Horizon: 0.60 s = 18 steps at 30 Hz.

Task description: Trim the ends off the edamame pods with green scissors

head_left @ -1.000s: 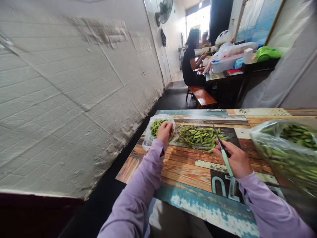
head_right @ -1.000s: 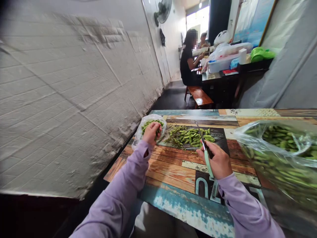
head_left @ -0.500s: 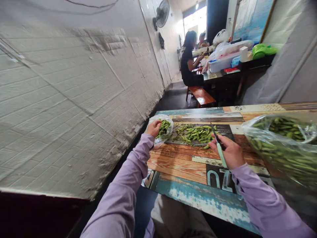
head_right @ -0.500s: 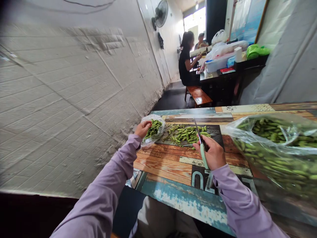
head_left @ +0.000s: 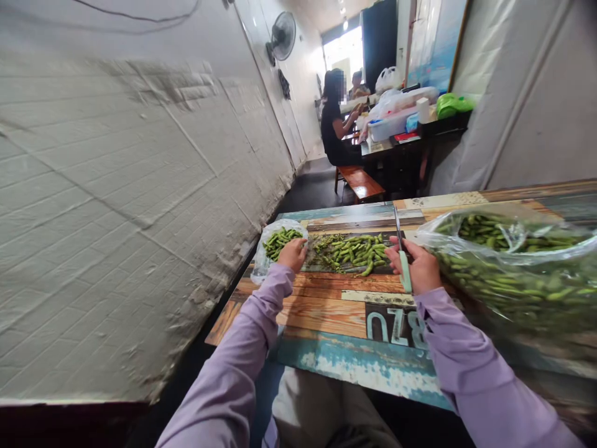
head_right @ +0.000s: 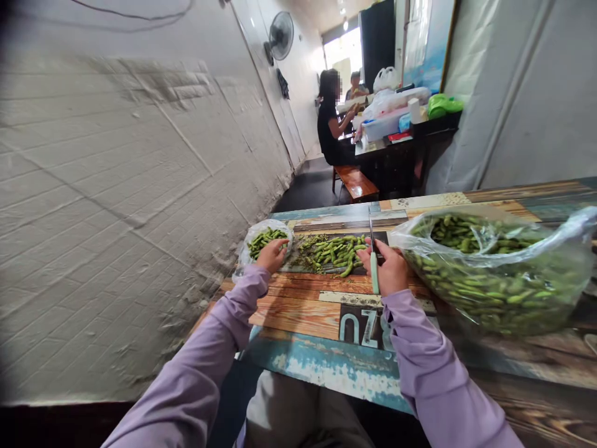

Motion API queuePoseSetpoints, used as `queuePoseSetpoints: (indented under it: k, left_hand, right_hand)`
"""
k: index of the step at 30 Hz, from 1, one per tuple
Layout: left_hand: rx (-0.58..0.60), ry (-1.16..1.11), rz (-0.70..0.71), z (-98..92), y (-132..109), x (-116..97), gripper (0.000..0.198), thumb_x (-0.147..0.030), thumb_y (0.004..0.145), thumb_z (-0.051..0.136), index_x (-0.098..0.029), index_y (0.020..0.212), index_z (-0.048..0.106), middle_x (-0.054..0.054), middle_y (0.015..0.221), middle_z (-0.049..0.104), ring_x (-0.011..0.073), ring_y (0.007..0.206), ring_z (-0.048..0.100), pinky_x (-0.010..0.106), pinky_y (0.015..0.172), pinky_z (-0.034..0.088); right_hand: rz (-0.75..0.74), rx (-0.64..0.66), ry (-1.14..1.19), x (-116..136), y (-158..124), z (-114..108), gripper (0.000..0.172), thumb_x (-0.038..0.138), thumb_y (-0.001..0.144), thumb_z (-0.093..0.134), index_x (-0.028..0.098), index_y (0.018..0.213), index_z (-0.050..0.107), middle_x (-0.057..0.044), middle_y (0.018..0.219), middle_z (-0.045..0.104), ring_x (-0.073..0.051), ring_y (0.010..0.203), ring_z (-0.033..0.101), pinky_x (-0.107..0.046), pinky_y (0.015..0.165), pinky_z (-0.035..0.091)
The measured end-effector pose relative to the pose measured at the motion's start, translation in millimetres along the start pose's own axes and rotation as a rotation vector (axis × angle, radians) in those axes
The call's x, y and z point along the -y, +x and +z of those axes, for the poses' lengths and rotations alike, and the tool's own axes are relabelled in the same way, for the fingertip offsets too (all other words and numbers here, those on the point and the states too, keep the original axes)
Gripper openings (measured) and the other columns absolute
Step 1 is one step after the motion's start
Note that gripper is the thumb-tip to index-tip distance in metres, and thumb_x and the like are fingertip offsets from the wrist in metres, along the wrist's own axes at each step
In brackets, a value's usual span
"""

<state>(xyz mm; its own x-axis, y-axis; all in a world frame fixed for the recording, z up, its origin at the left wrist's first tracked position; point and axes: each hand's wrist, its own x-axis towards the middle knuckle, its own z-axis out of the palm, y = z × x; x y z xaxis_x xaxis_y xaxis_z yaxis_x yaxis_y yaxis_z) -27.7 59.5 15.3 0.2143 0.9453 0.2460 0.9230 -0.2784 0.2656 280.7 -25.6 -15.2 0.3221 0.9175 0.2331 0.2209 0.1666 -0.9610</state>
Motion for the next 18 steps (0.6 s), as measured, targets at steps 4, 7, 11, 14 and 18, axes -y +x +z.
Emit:
queuePoseSetpoints:
  k: [4, 7, 11, 14, 18]
  left_hand:
    - [0.059, -0.035, 0.191, 30.8, 0, -58, 0.029, -0.015, 0.081, 0.049, -0.016, 0.107, 0.062, 0.01, 0.11, 0.064, 0.019, 0.106, 0.058, 0.033, 0.096, 0.044]
    - [0.087, -0.015, 0.352, 58.8, 0, -108, 0.029, -0.015, 0.079, 0.053, -0.016, 0.107, 0.062, 0.011, 0.113, 0.063, 0.0201, 0.106, 0.058, 0.035, 0.095, 0.045]
    - [0.136, 0.059, 0.496, 87.1, 4, -162, 0.034, -0.025, 0.082, 0.051, -0.017, 0.115, 0.057, 0.012, 0.127, 0.054, 0.025, 0.118, 0.05, 0.042, 0.1, 0.039]
    - [0.27, 0.088, 0.471, 98.1, 13, -183, 0.051, -0.032, 0.083, 0.051, -0.023, 0.132, 0.043, 0.01, 0.144, 0.036, 0.0305, 0.132, 0.033, 0.052, 0.107, 0.028]
    - [0.433, 0.092, 0.426, 103.9, 22, -185, 0.063, -0.036, 0.081, 0.054, -0.028, 0.139, 0.032, 0.009, 0.15, 0.026, 0.0342, 0.137, 0.022, 0.058, 0.108, 0.019]
  right_hand:
    - [0.044, -0.006, 0.078, 6, 0, -2, 0.061, 0.055, 0.069, 0.062, 0.015, 0.116, 0.06, -0.004, 0.082, 0.063, -0.012, 0.053, 0.058, -0.023, 0.044, 0.051]
    - [0.05, -0.024, 0.089, 9, 0, -3, 0.062, 0.055, 0.068, 0.062, 0.014, 0.114, 0.061, -0.005, 0.082, 0.063, -0.012, 0.053, 0.058, -0.023, 0.044, 0.052]
    - [0.035, -0.043, 0.053, 6, 1, -3, 0.062, 0.056, 0.068, 0.061, 0.015, 0.114, 0.061, -0.004, 0.083, 0.064, -0.013, 0.053, 0.059, -0.024, 0.045, 0.054]
    - [0.01, -0.034, -0.011, 0, 2, -3, 0.058, 0.054, 0.069, 0.061, 0.017, 0.115, 0.061, -0.004, 0.085, 0.066, -0.013, 0.053, 0.06, -0.023, 0.045, 0.053]
    - [-0.053, 0.018, -0.112, -10, 2, -2, 0.058, 0.052, 0.072, 0.058, 0.017, 0.118, 0.058, -0.005, 0.09, 0.067, -0.013, 0.054, 0.06, -0.022, 0.045, 0.051]
